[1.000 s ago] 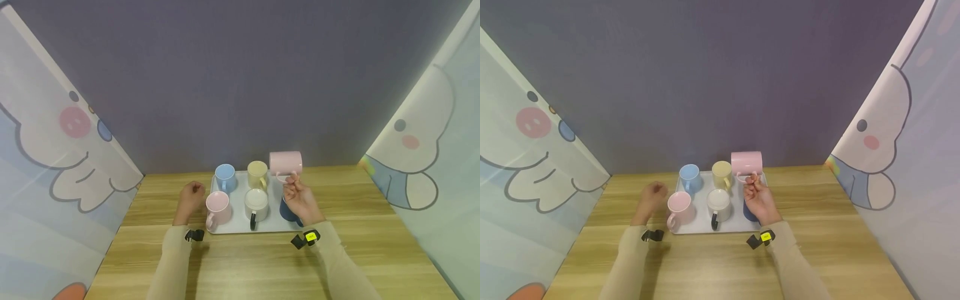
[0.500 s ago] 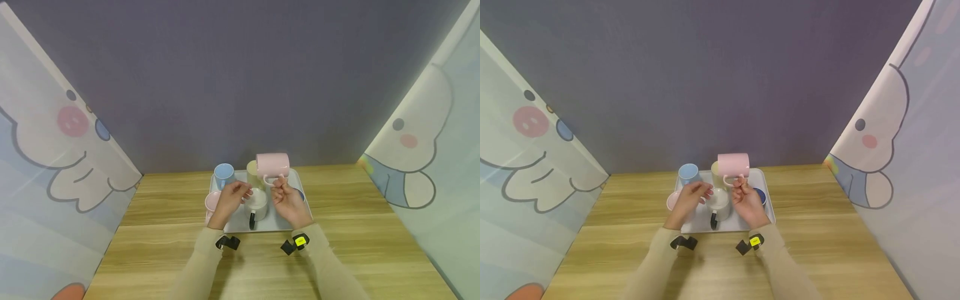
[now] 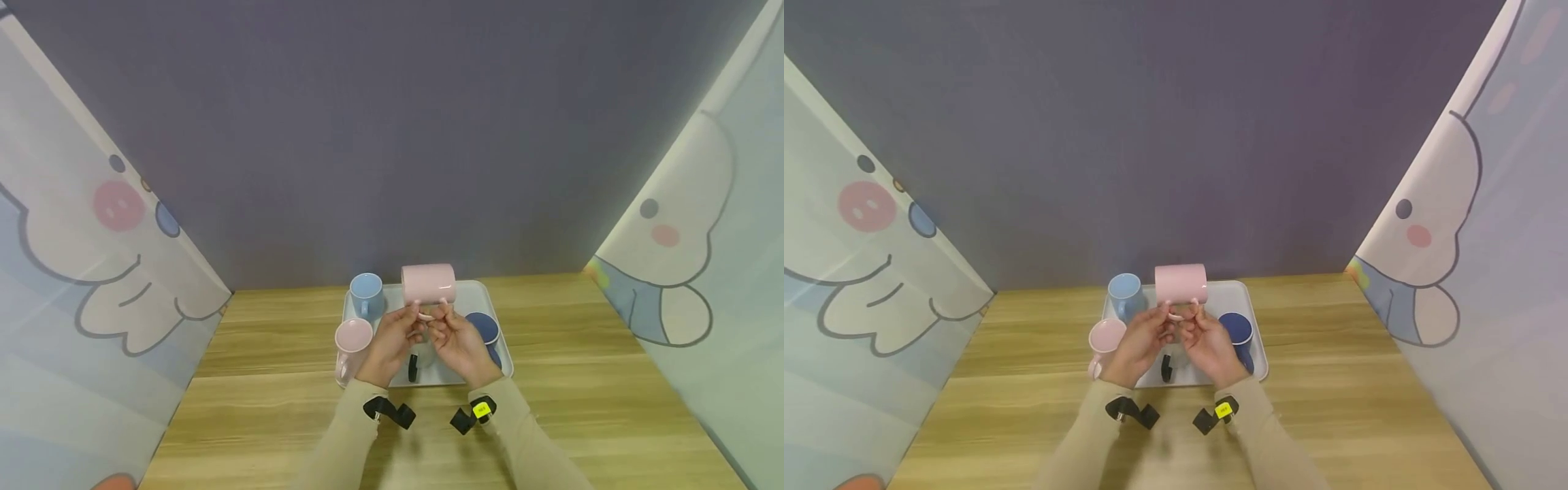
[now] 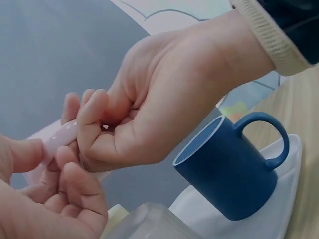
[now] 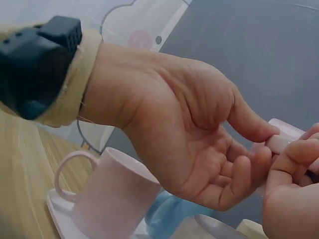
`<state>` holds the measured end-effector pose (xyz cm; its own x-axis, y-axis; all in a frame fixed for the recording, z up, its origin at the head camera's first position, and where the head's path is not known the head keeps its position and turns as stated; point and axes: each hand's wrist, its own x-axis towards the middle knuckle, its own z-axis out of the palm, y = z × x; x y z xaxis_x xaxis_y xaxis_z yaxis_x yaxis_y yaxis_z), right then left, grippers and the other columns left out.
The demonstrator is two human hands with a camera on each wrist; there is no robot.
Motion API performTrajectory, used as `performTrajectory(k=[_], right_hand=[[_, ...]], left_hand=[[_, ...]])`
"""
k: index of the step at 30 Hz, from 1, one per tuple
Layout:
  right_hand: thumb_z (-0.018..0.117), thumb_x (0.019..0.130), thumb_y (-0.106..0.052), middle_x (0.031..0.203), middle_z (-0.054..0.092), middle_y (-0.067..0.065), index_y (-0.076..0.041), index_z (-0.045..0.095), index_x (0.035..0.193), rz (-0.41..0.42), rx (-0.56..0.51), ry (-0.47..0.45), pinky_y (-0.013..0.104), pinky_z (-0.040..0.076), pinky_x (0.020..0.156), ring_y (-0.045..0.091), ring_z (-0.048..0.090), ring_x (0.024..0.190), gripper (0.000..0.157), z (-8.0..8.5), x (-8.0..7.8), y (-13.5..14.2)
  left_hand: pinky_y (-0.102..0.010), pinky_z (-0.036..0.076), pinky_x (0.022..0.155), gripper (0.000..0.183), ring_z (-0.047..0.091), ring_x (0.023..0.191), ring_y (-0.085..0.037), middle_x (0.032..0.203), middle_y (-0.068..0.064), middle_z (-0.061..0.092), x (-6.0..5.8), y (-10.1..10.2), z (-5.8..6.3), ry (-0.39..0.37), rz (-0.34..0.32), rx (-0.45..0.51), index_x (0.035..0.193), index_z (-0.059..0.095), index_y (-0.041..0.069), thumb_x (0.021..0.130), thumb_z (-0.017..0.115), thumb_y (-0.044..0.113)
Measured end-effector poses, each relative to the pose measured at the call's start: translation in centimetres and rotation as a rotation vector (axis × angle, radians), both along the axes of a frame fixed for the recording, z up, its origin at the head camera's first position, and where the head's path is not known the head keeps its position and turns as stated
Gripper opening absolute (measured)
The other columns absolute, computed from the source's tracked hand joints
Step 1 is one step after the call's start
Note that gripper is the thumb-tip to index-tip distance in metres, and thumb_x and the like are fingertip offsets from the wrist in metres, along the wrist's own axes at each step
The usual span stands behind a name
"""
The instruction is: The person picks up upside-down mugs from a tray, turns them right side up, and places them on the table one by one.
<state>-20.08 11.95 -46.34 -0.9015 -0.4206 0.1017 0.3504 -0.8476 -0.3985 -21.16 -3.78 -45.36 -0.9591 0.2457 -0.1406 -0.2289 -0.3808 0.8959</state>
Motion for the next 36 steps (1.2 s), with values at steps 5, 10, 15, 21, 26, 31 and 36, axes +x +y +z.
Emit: performTrajectory(k=[5, 10, 15, 21, 26, 31, 36], right_hand=[[0.026, 0.112, -0.022, 0.095, 0.060, -0.003, -0.009, 0.058, 0.103, -0.035, 0.161, 0.038, 0.015, 0.041, 0.068, 0.004, 0.049, 0.076, 0.035, 0.2, 0.1, 0.1], [0.036, 0.112, -0.020, 0.089, 0.058, -0.005, -0.012, 0.066, 0.104, -0.132, 0.577, 0.058, 0.016, 0.045, 0.070, 0.005, 0.052, 0.077, 0.032, 0.4, -0.1, 0.5], [0.049, 0.109, -0.018, 0.091, 0.063, 0.001, 0.003, 0.066, 0.115, -0.215, 1.042, 0.212, 0.021, 0.050, 0.072, 0.008, 0.057, 0.079, 0.028, 0.9, -0.4, 1.5], [0.052, 0.107, -0.014, 0.086, 0.065, -0.003, 0.005, 0.065, 0.107, -0.401, 1.136, 0.293, 0.021, 0.052, 0.069, 0.007, 0.061, 0.072, 0.023, 1.6, -1.2, 4.7], [0.049, 0.107, -0.007, 0.076, 0.061, -0.007, 0.005, 0.065, 0.104, -0.512, 1.227, 0.266, 0.018, 0.050, 0.063, 0.005, 0.059, 0.064, 0.019, 1.3, -1.3, 8.3], [0.051, 0.106, -0.008, 0.076, 0.058, -0.005, 0.014, 0.059, 0.115, -0.538, 1.403, 0.179, 0.019, 0.046, 0.058, 0.004, 0.053, 0.062, 0.026, -0.4, -1.3, 11.1], [0.051, 0.106, -0.010, 0.075, 0.058, 0.003, 0.014, 0.057, 0.121, -0.542, 1.519, 0.109, 0.023, 0.046, 0.058, 0.010, 0.053, 0.065, 0.029, -2.9, -1.3, 12.7]], left_hand=[[-0.020, 0.041, 0.063, 0.020, 0.051, 0.071, -0.007, 0.076, 0.005, 0.055, 0.4, 0.2, 0.0, 0.023, 0.056, 0.035, 0.096, 0.065, 0.010, 0.108, 0.051, 0.017], [-0.019, 0.040, 0.064, 0.023, 0.050, 0.069, -0.006, 0.074, 0.006, 0.055, 0.6, 0.2, 0.8, 0.091, 0.087, 0.015, 0.094, 0.066, 0.011, 0.108, 0.051, 0.022], [-0.019, 0.037, 0.062, 0.026, 0.043, 0.066, -0.005, 0.081, 0.007, 0.058, 0.9, -0.6, 1.6, 0.183, 0.107, -0.043, 0.090, 0.063, 0.011, 0.109, 0.048, 0.021], [-0.020, 0.044, 0.064, 0.025, 0.046, 0.071, -0.008, 0.084, 0.003, 0.057, 0.5, -3.1, 1.9, 0.269, 0.193, -0.080, 0.087, 0.057, 0.010, 0.109, 0.046, 0.016], [-0.021, 0.052, 0.070, 0.026, 0.056, 0.080, -0.010, 0.082, 0.003, 0.056, -0.1, -5.5, 2.1, 0.316, 0.282, -0.138, 0.086, 0.056, 0.009, 0.109, 0.047, 0.014], [-0.019, 0.052, 0.068, 0.024, 0.054, 0.076, -0.009, 0.081, 0.003, 0.056, -0.8, -7.8, 2.2, 0.348, 0.364, -0.188, 0.088, 0.056, 0.006, 0.109, 0.047, 0.013], [-0.018, 0.052, 0.067, 0.022, 0.054, 0.075, -0.010, 0.082, 0.003, 0.056, -1.5, -10.0, 2.1, 0.340, 0.443, -0.228, 0.091, 0.057, 0.003, 0.108, 0.047, 0.011]])
